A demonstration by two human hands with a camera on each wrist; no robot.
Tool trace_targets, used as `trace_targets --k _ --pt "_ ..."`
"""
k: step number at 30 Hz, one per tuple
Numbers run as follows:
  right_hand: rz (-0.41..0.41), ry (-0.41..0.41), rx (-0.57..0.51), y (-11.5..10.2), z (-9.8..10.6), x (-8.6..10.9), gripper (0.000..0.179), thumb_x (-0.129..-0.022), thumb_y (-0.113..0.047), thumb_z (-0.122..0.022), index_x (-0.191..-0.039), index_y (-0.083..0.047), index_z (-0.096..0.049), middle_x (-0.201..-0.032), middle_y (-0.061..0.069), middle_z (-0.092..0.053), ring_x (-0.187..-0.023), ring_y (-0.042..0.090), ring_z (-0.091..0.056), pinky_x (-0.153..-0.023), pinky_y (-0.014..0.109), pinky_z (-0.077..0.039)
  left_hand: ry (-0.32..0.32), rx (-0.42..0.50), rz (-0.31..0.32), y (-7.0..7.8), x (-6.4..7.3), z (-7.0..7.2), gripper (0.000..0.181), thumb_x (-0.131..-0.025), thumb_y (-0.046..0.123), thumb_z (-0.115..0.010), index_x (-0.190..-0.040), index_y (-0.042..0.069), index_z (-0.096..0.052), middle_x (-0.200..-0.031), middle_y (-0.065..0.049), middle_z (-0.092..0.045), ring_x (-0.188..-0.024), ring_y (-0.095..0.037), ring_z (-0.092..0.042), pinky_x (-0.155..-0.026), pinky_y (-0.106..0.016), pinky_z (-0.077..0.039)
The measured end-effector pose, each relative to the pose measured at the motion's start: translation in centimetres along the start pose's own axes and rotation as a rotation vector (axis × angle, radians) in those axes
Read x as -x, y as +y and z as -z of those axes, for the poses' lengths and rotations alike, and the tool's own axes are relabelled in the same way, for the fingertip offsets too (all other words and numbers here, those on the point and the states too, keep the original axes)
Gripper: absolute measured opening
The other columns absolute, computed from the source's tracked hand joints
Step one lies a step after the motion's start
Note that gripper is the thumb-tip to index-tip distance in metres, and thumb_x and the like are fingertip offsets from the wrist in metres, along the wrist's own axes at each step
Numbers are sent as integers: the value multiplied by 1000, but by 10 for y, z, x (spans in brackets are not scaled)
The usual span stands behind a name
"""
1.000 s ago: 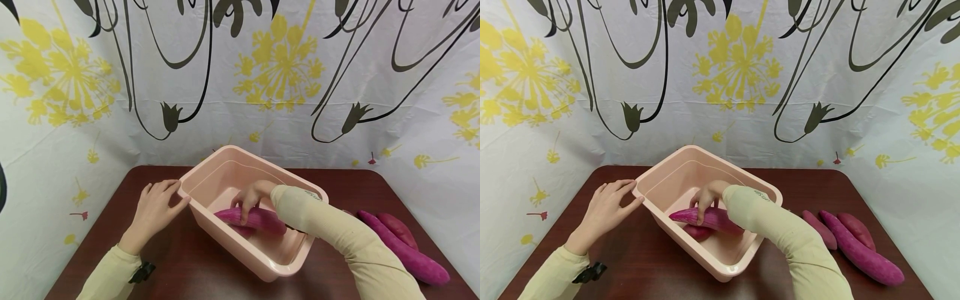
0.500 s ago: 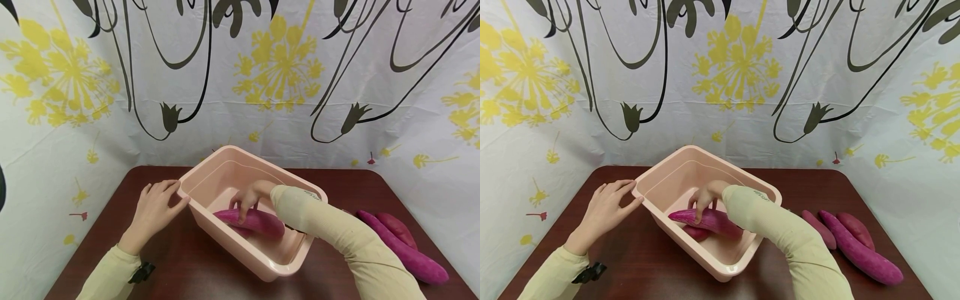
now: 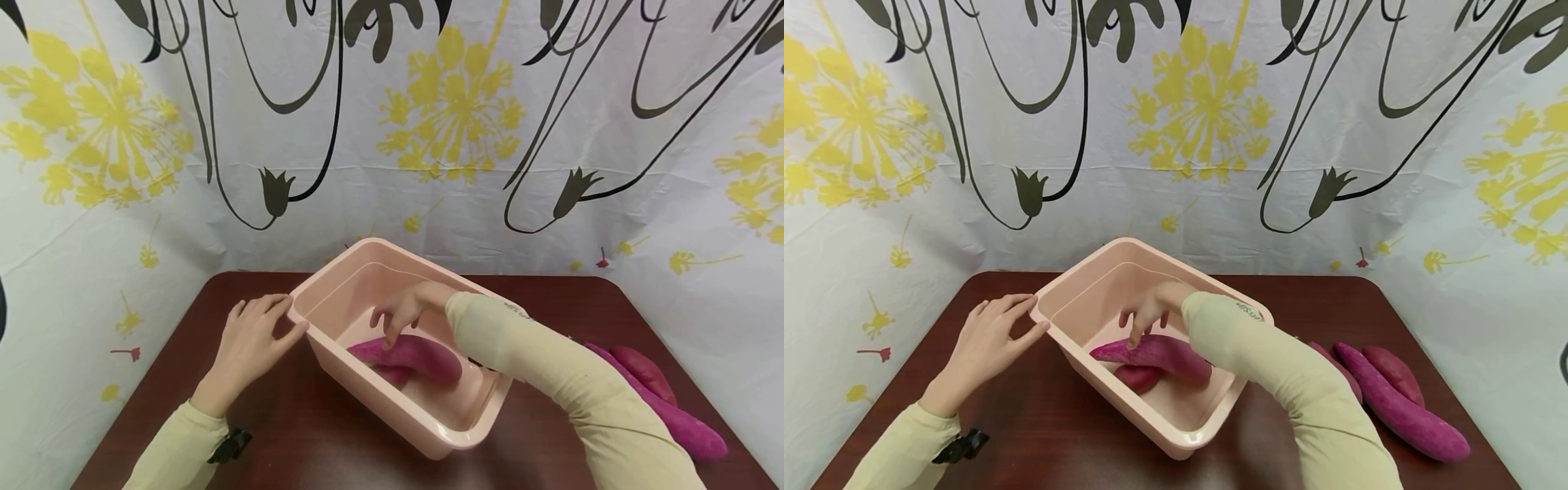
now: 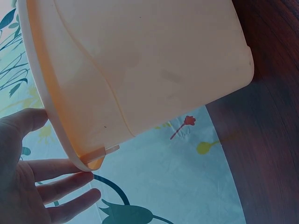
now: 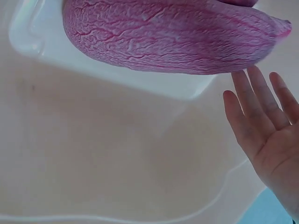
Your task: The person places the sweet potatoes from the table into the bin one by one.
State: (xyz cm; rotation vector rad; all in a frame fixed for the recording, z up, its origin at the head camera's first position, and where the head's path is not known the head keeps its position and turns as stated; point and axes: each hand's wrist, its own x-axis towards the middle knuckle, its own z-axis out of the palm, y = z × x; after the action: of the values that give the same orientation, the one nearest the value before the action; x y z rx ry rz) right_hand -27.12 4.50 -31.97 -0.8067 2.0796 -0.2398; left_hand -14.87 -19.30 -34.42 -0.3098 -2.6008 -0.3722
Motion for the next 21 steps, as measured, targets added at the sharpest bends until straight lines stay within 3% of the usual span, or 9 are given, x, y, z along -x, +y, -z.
trace_targets --k 10,17,21 --pt "96 36 22 -8 9 14 56 -78 -20 -66 -125 -6 -41 -101 5 -56 -91 13 -52 -73 38 -47 3 7 -2 1 0 0 53 -77 41 -62 -111 0 -60 -108 -15 -55 -100 -31 -48 -88 -59 -25" --pt "116 109 119 -17 20 34 58 -77 -24 -66 -127 -8 -42 -107 4 -54 -97 12 -50 -74 24 -44 5 4 -4 1 0 1 53 -78 41 -62 -110 0 -61 -107 -16 -55 -100 -31 -49 -88 -58 -25" --pt "143 129 152 -19 26 49 55 -78 -24 -64 -127 -9 -43 -111 4 -52 -99 12 -49 -80 23 -41 1 1 1 2 0 1 53 -78 41 -62 -111 -1 -60 -108 -16 -55 -100 -31 -48 -89 -59 -25"
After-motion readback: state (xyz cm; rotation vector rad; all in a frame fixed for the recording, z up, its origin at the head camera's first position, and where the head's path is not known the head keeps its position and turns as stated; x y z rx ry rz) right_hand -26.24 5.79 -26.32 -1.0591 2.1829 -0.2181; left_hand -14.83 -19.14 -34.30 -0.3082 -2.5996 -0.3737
